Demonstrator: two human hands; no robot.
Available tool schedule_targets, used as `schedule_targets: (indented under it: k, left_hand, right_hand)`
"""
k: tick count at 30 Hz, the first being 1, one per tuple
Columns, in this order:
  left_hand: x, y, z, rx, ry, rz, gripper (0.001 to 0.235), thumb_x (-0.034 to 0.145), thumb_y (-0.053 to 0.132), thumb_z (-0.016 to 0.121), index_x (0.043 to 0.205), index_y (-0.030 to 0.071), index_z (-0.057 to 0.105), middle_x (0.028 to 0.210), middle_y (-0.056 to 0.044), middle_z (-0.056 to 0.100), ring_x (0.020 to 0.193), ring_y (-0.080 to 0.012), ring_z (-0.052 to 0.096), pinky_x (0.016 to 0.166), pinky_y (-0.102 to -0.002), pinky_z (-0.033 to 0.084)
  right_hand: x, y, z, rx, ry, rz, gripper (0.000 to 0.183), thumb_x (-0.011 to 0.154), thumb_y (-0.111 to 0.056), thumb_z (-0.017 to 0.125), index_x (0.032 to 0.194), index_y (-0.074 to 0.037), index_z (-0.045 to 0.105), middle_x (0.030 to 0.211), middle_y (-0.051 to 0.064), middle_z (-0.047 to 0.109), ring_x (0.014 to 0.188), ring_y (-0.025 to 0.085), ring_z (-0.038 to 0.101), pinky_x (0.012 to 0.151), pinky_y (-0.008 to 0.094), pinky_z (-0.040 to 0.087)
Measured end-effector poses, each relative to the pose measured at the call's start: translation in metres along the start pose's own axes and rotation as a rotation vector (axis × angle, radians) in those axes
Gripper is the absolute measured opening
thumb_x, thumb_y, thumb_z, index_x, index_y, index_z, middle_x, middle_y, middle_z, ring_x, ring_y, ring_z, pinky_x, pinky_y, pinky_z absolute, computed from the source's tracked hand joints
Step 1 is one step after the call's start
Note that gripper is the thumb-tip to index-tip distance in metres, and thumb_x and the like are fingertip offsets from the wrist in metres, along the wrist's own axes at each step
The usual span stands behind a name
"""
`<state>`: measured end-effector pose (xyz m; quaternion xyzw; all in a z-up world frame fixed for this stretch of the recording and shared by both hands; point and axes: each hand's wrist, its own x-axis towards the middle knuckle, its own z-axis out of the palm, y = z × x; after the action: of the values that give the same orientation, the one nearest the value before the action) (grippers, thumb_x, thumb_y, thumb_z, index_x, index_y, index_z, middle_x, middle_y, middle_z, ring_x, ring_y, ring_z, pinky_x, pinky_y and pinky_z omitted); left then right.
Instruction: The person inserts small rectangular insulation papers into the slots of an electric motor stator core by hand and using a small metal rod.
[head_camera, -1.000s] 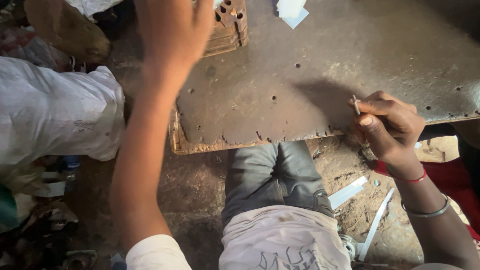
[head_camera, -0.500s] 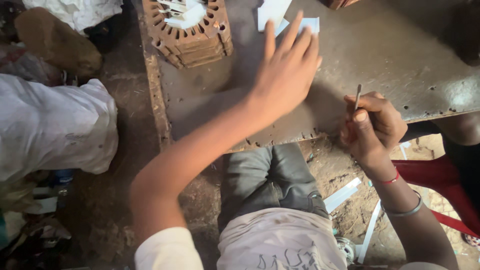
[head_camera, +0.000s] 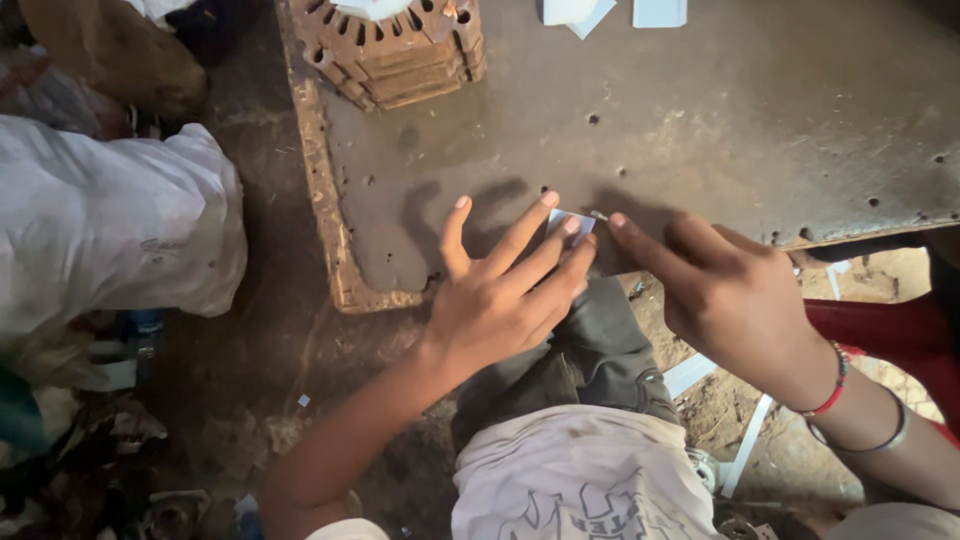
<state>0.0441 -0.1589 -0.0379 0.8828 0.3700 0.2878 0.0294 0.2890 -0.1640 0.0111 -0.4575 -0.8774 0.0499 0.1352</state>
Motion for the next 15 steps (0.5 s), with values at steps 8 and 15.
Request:
schedule_targets:
  k: [8, 15]
  left_hand:
    - [-0.006, -0.004, 0.000, -0.015, -0.076, -0.029, 0.029, 0.103, 0.021, 0.066, 0.130, 0.012, 0.071, 0.137, 0.000, 0.068, 0.146, -0.0233, 0.052, 0.121, -0.068, 0.010]
    - [0.001, -0.001, 0.001, -0.073, -0.080, -0.102, 0.041, 0.103, 0.031, 0.068, 0.138, 0.009, 0.069, 0.140, -0.008, 0.062, 0.148, -0.0314, 0.042, 0.117, -0.073, 0.003]
  right_hand:
    - [0.005, 0.002, 0.007, -0.129, -0.133, -0.047, 0.070, 0.067, 0.001, 0.067, 0.136, -0.012, 0.069, 0.083, 0.002, 0.057, 0.067, 0.019, 0.061, 0.050, 0.034, 0.050]
    - [0.013, 0.027, 0.000, -0.157, -0.293, -0.429, 0.068, 0.072, -0.007, 0.070, 0.140, -0.008, 0.067, 0.076, 0.001, 0.054, 0.054, 0.015, 0.056, 0.044, 0.029, 0.053]
